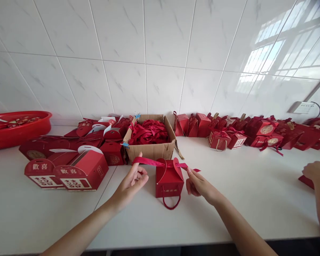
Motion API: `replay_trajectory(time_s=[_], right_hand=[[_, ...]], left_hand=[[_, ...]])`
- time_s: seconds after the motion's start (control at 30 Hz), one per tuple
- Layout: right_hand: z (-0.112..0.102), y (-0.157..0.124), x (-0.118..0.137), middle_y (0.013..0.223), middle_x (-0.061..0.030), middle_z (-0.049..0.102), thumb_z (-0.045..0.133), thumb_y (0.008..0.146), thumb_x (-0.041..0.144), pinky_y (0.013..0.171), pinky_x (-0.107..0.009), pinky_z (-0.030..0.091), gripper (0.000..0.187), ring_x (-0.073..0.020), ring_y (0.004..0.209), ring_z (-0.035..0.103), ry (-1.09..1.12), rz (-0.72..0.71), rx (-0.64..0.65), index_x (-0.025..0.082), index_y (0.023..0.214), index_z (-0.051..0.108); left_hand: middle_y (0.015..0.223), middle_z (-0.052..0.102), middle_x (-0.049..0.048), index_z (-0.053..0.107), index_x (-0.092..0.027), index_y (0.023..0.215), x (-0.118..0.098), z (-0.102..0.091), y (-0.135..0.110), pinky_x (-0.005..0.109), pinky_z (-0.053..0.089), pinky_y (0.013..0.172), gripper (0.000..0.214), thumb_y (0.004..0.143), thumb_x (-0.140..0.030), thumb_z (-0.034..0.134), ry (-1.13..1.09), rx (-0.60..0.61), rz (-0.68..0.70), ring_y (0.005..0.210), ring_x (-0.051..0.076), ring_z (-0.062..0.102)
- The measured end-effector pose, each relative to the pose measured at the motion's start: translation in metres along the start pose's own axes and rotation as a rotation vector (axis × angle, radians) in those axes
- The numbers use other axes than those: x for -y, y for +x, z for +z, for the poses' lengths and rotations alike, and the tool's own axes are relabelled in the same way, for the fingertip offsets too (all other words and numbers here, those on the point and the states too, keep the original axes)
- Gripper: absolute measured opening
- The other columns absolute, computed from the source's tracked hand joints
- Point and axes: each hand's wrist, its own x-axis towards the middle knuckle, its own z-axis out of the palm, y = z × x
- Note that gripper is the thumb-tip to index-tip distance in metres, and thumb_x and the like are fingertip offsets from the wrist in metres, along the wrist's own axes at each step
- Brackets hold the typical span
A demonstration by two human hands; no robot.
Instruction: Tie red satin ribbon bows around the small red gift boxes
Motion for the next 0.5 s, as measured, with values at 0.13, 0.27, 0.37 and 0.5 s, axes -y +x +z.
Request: replay_trajectory(time_s=[0.13, 0.27, 0.37, 0.5], right_hand=[[0.009, 0.01, 0.005, 0.071, 0.0034, 0.057, 0.052, 0.08, 0.063, 0.046, -0.021, 0.028, 0.045, -0.0062, 0.048, 0.038, 0.395, -0.183, -0.269, 0.023, 0.099, 0.057], [-0.001, 0.008, 0.024, 0.089, 0.0002, 0.058, 0.068, 0.075, 0.047, 0.05, -0.02, 0.034, 0.043, -0.0065, 0.058, 0.048, 0.52, -0.284, -0.354, 0.025, 0.111, 0.061], [-0.011, 0.003, 0.04, 0.097, -0.0007, 0.057, 0.071, 0.073, 0.043, 0.051, -0.02, 0.036, 0.039, -0.0071, 0.063, 0.052, 0.445, -0.357, -0.405, 0.025, 0.107, 0.065], [-0.024, -0.001, 0.063, 0.081, -0.0001, 0.056, 0.072, 0.072, 0.044, 0.051, -0.02, 0.038, 0.029, -0.0086, 0.062, 0.054, 0.354, -0.447, -0.445, 0.02, 0.089, 0.067]], left_hand=[[0.114, 0.052, 0.0055, 0.018, -0.036, 0.146, -0.014, -0.007, 0.0, 0.034, 0.042, 0.085, 0.069, 0.087, -0.046, 0.052, -0.013, -0.141, 0.09, 0.1, 0.021, 0.051], [0.127, 0.053, 0.0078, 0.037, -0.032, 0.139, -0.033, -0.012, 0.006, 0.033, 0.047, 0.08, 0.057, 0.086, -0.044, 0.054, -0.183, -0.186, 0.126, 0.116, 0.025, 0.05], [0.133, 0.054, 0.0094, 0.06, -0.026, 0.119, -0.049, -0.015, 0.01, 0.033, 0.049, 0.079, 0.037, 0.085, -0.042, 0.057, -0.211, -0.176, 0.187, 0.119, 0.028, 0.051], [0.125, 0.061, 0.0117, 0.065, -0.021, 0.113, -0.072, -0.021, 0.018, 0.034, 0.05, 0.078, 0.04, 0.088, -0.048, 0.05, -0.198, -0.156, 0.199, 0.101, 0.025, 0.062]])
